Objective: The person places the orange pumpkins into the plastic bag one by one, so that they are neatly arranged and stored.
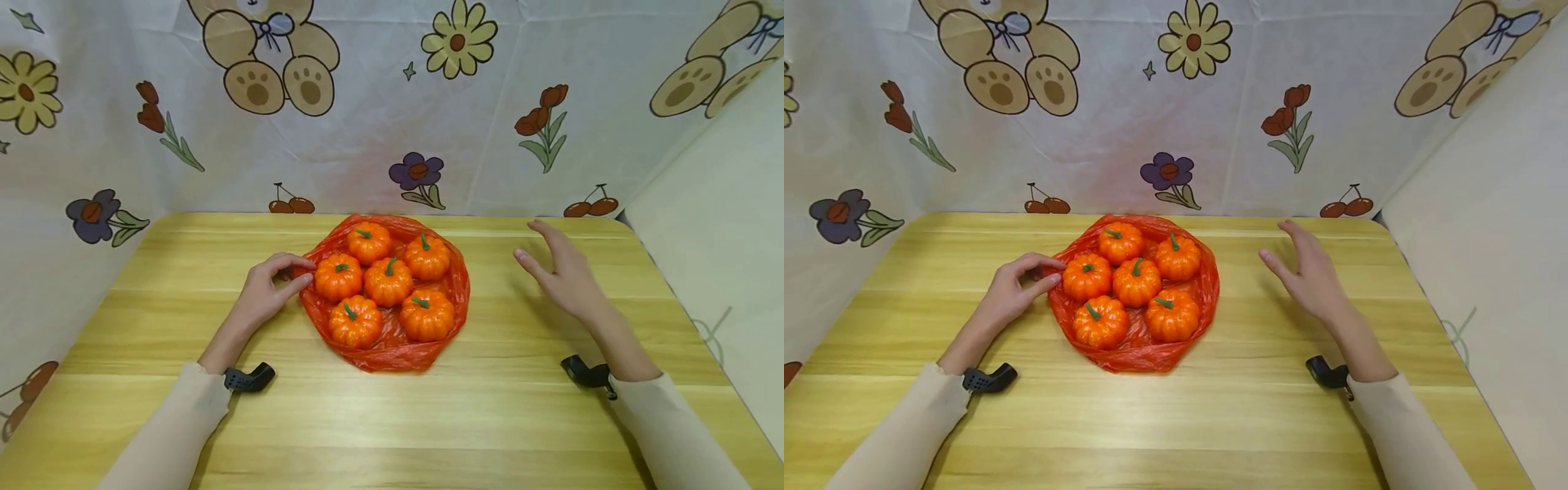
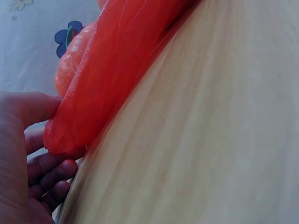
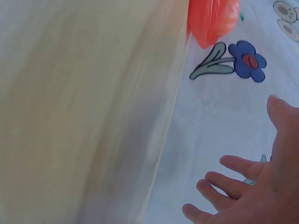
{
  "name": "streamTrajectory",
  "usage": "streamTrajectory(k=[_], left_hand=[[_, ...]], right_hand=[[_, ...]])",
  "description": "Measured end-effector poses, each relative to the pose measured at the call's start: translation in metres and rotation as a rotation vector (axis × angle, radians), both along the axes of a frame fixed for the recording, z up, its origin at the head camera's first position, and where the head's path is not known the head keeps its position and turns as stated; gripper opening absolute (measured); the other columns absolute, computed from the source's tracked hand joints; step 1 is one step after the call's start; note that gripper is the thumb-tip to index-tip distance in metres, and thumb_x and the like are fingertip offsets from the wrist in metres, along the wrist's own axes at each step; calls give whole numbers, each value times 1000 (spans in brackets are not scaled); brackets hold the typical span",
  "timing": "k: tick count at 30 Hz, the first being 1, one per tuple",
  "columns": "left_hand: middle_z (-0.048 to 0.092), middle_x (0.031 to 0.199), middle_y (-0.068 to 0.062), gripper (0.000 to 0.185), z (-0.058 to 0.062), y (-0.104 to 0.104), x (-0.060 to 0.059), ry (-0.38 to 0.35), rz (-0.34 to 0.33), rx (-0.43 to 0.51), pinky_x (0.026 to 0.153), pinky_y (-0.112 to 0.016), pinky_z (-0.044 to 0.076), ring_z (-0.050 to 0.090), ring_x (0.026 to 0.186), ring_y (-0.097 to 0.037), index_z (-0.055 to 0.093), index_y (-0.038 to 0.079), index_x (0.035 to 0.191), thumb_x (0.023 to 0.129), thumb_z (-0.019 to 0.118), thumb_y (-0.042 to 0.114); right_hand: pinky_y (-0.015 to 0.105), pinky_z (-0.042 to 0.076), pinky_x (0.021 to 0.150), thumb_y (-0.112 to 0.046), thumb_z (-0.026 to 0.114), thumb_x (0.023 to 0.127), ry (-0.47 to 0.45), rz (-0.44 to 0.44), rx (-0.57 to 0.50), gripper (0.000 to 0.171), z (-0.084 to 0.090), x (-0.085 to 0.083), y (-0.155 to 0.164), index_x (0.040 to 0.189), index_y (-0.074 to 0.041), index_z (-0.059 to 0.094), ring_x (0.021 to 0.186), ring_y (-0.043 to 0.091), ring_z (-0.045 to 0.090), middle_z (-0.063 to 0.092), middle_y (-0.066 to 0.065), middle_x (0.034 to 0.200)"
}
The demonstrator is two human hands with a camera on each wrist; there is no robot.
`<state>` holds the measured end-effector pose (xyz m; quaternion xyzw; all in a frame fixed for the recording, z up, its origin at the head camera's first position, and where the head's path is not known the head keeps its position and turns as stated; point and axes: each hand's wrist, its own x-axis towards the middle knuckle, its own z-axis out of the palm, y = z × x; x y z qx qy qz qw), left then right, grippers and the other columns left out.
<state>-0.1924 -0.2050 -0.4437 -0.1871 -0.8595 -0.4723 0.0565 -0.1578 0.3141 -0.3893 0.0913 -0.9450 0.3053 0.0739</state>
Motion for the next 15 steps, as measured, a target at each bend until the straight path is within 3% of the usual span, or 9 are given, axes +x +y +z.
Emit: streamTrajectory(k=[7, 15], left_hand=[[72, 110, -6, 20, -1, -1, -1, 14, 8, 27, 80, -24, 44, 55, 90, -14, 79, 15, 118, 99, 76, 16], [66, 114, -21, 31, -3, -8, 2, 59, 78, 111, 81, -17, 45, 58, 94, -15, 72, 1, 129, 98, 73, 3]], right_hand=[[74, 17, 120, -44, 56, 108, -46, 13, 44, 74, -1, 0, 13, 165, -6, 30, 158, 51, 18, 19, 22, 174], [76, 17, 119, -42, 57, 108, -35, 16, 98, 74, -7, 15, 28, 166, -5, 28, 158, 52, 15, 16, 26, 173]])
